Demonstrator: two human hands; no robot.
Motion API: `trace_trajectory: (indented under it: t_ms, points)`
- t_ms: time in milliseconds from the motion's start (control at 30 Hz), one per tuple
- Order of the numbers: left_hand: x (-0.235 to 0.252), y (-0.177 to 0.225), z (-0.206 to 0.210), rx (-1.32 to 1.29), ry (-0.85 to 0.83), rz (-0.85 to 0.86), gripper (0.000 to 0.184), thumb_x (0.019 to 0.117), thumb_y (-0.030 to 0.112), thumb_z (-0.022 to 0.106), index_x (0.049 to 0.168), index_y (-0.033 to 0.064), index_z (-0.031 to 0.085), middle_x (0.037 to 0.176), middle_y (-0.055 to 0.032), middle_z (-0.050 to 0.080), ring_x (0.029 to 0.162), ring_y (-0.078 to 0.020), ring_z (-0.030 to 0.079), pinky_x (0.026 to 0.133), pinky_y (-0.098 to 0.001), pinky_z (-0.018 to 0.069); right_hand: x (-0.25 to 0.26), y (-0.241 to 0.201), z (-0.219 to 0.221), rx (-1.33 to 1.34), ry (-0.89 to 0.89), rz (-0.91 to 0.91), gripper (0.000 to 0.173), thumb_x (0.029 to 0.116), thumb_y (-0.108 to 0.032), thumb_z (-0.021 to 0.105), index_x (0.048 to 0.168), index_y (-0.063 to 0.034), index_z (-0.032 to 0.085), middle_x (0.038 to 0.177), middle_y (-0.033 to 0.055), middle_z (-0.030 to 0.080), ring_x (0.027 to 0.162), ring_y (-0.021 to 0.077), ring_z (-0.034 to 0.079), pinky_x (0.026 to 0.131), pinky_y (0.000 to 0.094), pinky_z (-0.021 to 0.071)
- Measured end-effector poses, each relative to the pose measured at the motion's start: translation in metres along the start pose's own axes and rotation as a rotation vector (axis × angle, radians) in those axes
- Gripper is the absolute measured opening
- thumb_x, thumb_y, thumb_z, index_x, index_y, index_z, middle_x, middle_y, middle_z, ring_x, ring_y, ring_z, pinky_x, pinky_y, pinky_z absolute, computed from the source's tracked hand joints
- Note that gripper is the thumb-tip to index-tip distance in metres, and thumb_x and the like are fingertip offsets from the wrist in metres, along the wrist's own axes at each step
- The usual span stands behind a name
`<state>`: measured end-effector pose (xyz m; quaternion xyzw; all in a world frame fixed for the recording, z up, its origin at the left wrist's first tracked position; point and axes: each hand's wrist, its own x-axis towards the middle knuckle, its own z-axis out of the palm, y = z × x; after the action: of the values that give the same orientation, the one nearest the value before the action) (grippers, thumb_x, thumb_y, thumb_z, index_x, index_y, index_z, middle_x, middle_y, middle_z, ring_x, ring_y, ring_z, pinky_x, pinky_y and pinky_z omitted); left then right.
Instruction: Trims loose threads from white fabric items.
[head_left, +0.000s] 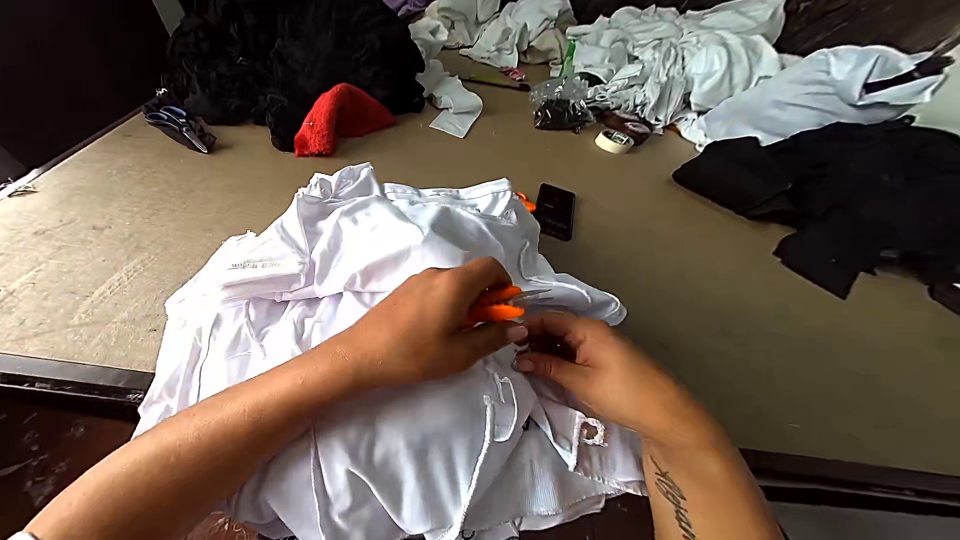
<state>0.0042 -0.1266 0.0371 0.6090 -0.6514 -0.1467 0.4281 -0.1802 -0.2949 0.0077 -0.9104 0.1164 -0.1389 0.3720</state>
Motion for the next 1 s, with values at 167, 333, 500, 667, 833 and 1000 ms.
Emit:
trace_trajectory:
  t_ms: [167,333,500,667,833,1000]
  points:
    - [0.001,-0.007,-0.006,0.162,0.012,0.099,0.034,0.1037,0.039,0.056,0.113,0.0067,0.060,0.075,0.0053,0.057,0.064,-0.0016,0.054,0.057,-0.0207,0.0455,-0.002,0.008,0.005,0.245,0.126,-0.097,0.007,0.0925,-0.010,0.067,0.099,-0.0109,0.070,0.091,-0.0032,0.068,0.078,0.0031,0.066,0.068,0.0165,0.0572]
    - [0.017,-0.011,-0.020,0.401,-0.117,0.237,0.032,0.0952,0.037,0.067,0.104,0.0067,0.067,0.086,-0.0020,0.066,0.081,-0.0132,0.065,0.072,-0.0322,0.0540,-0.007,0.002,0.024,0.146,0.246,-0.074,0.032,0.0852,-0.024,0.078,0.111,-0.0133,0.062,0.085,-0.0070,0.066,0.068,-0.0002,0.062,0.059,0.0155,0.0531]
    - [0.028,-0.009,-0.023,0.678,-0.240,0.300,0.030,0.0914,0.042,0.070,0.110,0.0204,0.079,0.085,0.0010,0.066,0.081,-0.0178,0.063,0.078,-0.0454,0.0429,-0.008,0.004,0.028,0.194,0.374,-0.140,0.008,0.0913,-0.004,0.067,0.095,-0.0109,0.070,0.082,-0.0061,0.068,0.070,-0.0011,0.063,0.063,0.0128,0.0536]
    - [0.047,0.006,-0.023,0.816,-0.382,0.339,0.032,0.0949,0.044,0.066,0.111,0.0196,0.077,0.087,-0.0015,0.065,0.084,-0.0230,0.063,0.070,-0.0440,0.0448,-0.012,0.009,0.037,0.261,0.472,-0.179,0.008,0.0953,-0.004,0.063,0.098,-0.0101,0.067,0.089,-0.0063,0.068,0.076,-0.0019,0.064,0.070,0.0124,0.0560]
    - [0.065,0.022,-0.014,0.883,-0.523,0.309,0.026,0.0923,0.042,0.073,0.093,0.0154,0.075,0.082,-0.0040,0.064,0.085,-0.0251,0.062,0.083,-0.0533,0.0387,-0.012,0.010,0.043,0.215,0.526,-0.225,0.006,0.0967,-0.005,0.062,0.098,-0.0092,0.066,0.092,-0.0055,0.066,0.083,-0.0024,0.064,0.075,0.0125,0.0556]
    - [0.071,0.023,-0.009,0.847,-0.551,0.335,0.027,0.0894,0.042,0.076,0.085,0.0151,0.073,0.079,-0.0024,0.064,0.084,-0.0230,0.063,0.086,-0.0531,0.0373,-0.010,0.011,0.046,0.145,0.605,-0.289,0.006,0.0950,-0.004,0.063,0.093,-0.0066,0.068,0.096,-0.0027,0.067,0.089,-0.0014,0.065,0.080,0.0123,0.0552]
